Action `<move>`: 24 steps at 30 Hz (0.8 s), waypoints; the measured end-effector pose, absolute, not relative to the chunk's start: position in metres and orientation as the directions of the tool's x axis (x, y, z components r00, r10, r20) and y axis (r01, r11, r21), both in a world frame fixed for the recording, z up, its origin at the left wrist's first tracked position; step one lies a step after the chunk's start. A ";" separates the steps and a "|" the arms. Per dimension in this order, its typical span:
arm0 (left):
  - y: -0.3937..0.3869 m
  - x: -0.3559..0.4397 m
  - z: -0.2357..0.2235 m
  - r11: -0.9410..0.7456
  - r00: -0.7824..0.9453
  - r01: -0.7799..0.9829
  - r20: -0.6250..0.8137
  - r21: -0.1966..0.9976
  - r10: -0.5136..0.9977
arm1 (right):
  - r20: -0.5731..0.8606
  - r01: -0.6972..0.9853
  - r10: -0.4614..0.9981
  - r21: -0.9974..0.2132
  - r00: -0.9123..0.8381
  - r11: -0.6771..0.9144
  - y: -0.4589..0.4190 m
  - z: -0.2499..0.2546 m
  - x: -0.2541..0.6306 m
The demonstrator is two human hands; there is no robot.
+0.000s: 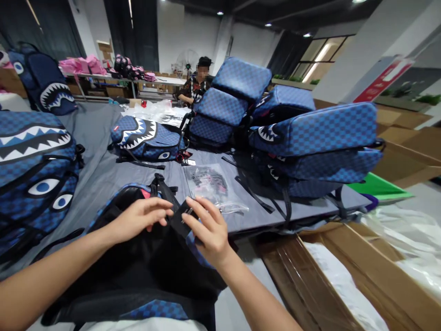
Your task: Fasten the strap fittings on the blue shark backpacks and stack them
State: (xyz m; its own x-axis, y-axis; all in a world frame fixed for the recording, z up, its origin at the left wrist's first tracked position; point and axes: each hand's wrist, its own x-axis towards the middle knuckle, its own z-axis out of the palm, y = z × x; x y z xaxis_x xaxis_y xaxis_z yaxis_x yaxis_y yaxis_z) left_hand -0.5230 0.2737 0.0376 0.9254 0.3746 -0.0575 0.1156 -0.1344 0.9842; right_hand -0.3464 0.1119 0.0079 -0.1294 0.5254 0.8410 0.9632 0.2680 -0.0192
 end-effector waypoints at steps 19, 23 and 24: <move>0.287 -0.560 0.001 -0.992 0.496 -0.046 0.859 -0.121 -0.128 | -0.290 -0.213 0.908 -0.949 0.303 -0.233 0.138 0.027 -0.394; 0.290 -0.568 0.000 -0.993 0.517 -0.049 0.848 -0.106 -0.116 | -0.242 0.003 0.900 -0.965 0.362 -0.261 0.144 0.029 -0.394; 0.293 -0.572 -0.001 -0.998 0.533 0.000 0.844 -0.065 -0.055 | -0.162 0.101 0.895 -0.970 0.415 -0.222 0.148 0.030 -0.392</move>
State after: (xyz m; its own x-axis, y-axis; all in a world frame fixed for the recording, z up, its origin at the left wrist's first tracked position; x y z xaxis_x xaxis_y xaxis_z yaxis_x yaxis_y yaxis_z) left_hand -0.5720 0.2930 -0.0009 0.5328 -0.0551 0.8444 -0.0004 -0.9979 -0.0648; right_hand -0.3924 0.1479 0.0298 0.4147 0.8954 -0.1620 0.1015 -0.2225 -0.9696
